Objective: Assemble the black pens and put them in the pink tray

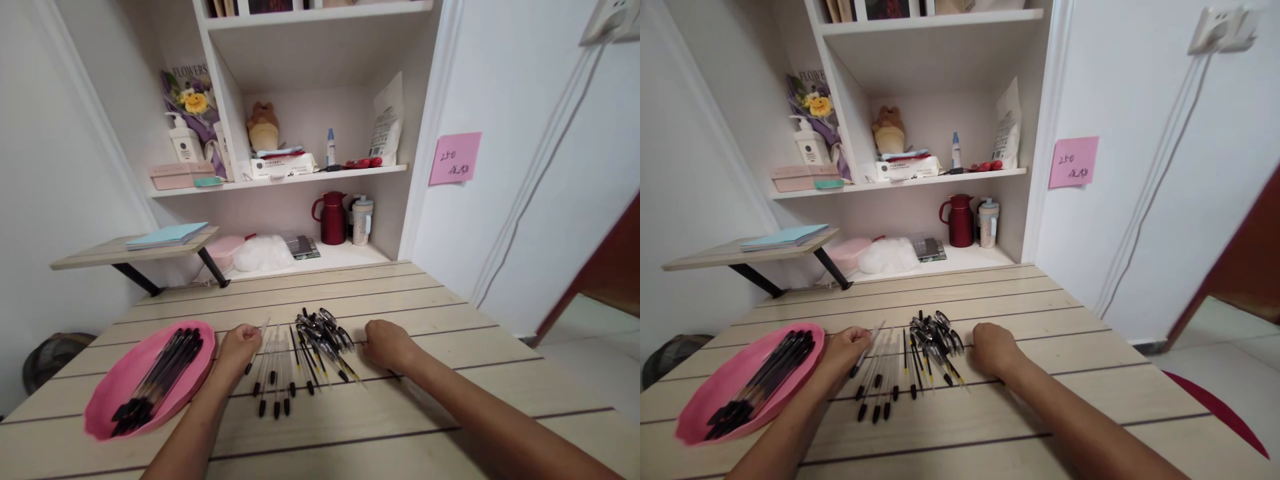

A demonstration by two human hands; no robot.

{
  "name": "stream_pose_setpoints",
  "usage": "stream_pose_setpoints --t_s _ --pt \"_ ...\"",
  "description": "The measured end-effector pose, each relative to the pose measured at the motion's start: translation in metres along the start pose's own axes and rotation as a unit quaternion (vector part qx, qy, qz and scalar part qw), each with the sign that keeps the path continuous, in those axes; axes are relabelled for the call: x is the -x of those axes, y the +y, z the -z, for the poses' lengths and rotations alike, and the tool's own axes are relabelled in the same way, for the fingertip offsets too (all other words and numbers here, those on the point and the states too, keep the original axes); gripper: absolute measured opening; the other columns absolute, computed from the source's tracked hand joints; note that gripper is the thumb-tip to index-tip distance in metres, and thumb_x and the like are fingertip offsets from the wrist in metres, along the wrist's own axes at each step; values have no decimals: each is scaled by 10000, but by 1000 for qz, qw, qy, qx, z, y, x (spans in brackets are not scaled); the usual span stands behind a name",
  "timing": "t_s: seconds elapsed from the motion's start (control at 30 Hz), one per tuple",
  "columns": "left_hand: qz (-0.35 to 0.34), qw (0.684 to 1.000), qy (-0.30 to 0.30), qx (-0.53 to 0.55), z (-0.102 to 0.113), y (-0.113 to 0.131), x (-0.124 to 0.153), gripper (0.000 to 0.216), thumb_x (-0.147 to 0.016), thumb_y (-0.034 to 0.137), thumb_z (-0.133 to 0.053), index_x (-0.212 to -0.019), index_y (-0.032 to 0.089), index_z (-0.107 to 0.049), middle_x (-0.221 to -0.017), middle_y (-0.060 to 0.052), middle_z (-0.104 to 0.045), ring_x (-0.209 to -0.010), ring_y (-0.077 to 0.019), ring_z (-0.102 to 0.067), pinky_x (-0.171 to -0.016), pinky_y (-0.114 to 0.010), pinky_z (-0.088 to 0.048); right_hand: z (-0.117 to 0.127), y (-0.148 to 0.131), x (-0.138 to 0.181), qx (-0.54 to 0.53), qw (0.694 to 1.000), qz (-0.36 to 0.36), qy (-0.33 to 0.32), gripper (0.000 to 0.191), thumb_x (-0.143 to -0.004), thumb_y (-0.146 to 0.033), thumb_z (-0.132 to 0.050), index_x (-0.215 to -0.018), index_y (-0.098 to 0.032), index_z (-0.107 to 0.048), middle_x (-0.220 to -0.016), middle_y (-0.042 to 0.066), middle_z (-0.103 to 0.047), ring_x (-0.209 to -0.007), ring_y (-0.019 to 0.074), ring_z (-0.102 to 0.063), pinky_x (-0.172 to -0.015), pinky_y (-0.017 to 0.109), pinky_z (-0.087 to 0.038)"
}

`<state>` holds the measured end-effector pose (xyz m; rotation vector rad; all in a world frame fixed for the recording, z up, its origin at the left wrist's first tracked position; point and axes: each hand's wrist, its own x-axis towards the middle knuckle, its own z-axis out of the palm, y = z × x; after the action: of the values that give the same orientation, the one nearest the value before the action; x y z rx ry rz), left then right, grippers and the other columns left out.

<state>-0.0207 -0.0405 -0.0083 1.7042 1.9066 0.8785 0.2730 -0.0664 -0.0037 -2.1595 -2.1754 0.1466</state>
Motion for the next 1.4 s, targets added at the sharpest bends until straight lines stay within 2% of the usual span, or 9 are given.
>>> stream_pose_setpoints --t_s 0.1,0.17,0.27,0.37,0.43,0.53,0.77,1.13,1.4 --pt "-23 982 -7 189 -2 12 11 124 -604 237 -512 -697 162 -544 -510 56 -490 -427 -74 -416 -429 -185 -292 7 4 -6 -96 995 -15 -5 101 -608 -169 -522 -638 -122 -606 -753 168 -659 -721 257 -618 -578 297 -414" --pt "-21 951 -44 306 -4 22 21 143 -591 235 -549 -712 162 -530 -480 77 -447 -403 -62 -390 -417 -177 -286 16 1 -11 -259 965 3 -25 99 -642 -194 -491 -583 -143 -553 -633 114 -652 -552 184 -600 -485 251 -391" --pt "-10 918 -125 377 -8 34 35 169 -599 219 -574 -741 158 -506 -549 51 -518 -435 -64 -454 -435 -179 -329 33 -15 -16 -555 830 45 -18 113 -701 -251 -454 -644 -163 -495 -589 39 -630 -399 99 -513 -359 194 -302" --pt "-12 894 -193 403 -13 38 43 180 -624 224 -587 -760 157 -489 -605 18 -576 -452 -74 -497 -446 -189 -359 48 -36 -19 -710 698 80 53 153 -684 -263 -530 -795 -159 -514 -600 -5 -603 -402 65 -486 -373 175 -335" --pt "-18 889 -216 404 -15 38 45 178 -651 231 -581 -781 157 -485 -614 9 -587 -463 -80 -512 -449 -193 -367 55 -47 -22 -755 643 99 84 196 -678 -261 -561 -834 -147 -532 -639 -1 -599 -448 61 -507 -414 177 -380" --pt "-32 890 -223 396 -17 35 45 158 -673 221 -568 -788 153 -484 -614 6 -590 -466 -81 -517 -447 -192 -369 60 -55 -26 -786 594 115 126 187 -695 -278 -568 -821 -142 -544 -676 4 -594 -493 62 -526 -463 186 -420" --pt "-29 898 -219 379 -18 33 42 142 -661 202 -561 -772 151 -490 -600 9 -586 -462 -79 -512 -451 -193 -371 56 -61 -30 -794 574 132 152 173 -718 -285 -566 -819 -146 -541 -690 1 -590 -502 68 -534 -466 191 -432" --pt "-16 899 -215 380 -16 40 47 148 -642 200 -593 -743 153 -496 -587 11 -576 -472 -82 -511 -458 -190 -367 49 -62 -31 -786 589 137 129 164 -730 -284 -550 -814 -144 -530 -692 -3 -587 -485 65 -540 -448 187 -427" --pt "-19 894 -200 401 -20 37 44 172 -653 224 -604 -769 153 -498 -609 1 -586 -483 -85 -515 -466 -196 -377 50 -64 -27 -773 600 131 158 159 -732 -295 -541 -790 -148 -521 -682 -3 -584 -491 70 -543 -462 197 -440"
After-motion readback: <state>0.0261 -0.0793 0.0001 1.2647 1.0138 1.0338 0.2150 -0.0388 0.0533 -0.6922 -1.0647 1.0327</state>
